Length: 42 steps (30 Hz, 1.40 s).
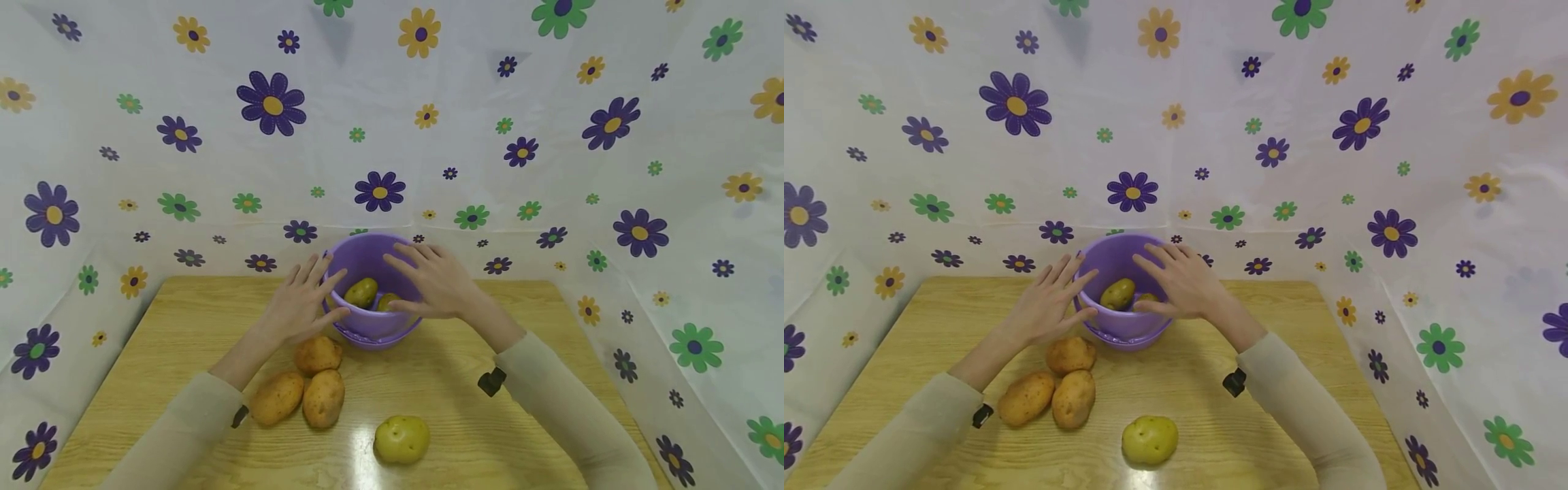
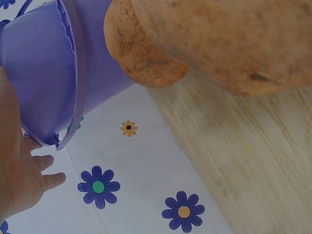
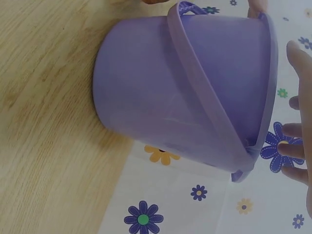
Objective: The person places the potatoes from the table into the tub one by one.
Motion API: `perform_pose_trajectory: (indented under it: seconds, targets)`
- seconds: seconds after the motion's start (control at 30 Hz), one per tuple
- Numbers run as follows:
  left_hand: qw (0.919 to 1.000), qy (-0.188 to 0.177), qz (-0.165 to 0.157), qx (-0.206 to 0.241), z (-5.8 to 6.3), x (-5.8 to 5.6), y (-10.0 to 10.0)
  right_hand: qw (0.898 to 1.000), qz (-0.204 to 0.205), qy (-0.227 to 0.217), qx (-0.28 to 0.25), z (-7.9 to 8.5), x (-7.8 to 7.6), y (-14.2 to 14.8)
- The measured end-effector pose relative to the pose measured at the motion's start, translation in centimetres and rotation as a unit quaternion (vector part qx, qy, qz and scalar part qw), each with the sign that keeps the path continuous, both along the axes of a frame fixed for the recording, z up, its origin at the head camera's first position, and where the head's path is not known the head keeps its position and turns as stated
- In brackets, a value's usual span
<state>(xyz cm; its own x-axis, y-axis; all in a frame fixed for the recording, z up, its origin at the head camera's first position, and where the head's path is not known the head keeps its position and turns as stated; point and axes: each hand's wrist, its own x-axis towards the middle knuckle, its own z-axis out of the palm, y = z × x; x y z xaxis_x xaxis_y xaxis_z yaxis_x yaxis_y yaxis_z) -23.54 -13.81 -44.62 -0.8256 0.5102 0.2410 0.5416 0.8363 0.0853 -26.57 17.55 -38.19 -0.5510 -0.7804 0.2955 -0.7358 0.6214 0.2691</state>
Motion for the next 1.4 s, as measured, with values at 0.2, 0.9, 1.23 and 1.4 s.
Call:
perform_pose_trajectory:
  seconds: [0.2,0.9,1.23,1.4]
  targets:
    - [1.0000,-0.003,0.004,0.002,0.0,0.0,0.0,1.000,0.009,-0.006,-0.013,0.1,1.1,0.2]
    - [0.9999,-0.008,0.006,-0.002,0.0,0.1,0.1,1.000,0.002,-0.002,-0.018,-1.3,4.2,1.2]
    - [1.0000,0.002,0.003,0.001,-0.1,0.2,0.1,1.000,0.007,0.002,-0.021,-2.0,5.7,2.1]
    - [1.0000,0.001,0.004,0.000,-0.1,0.1,0.0,0.999,0.023,0.012,-0.033,-2.3,6.8,2.4]
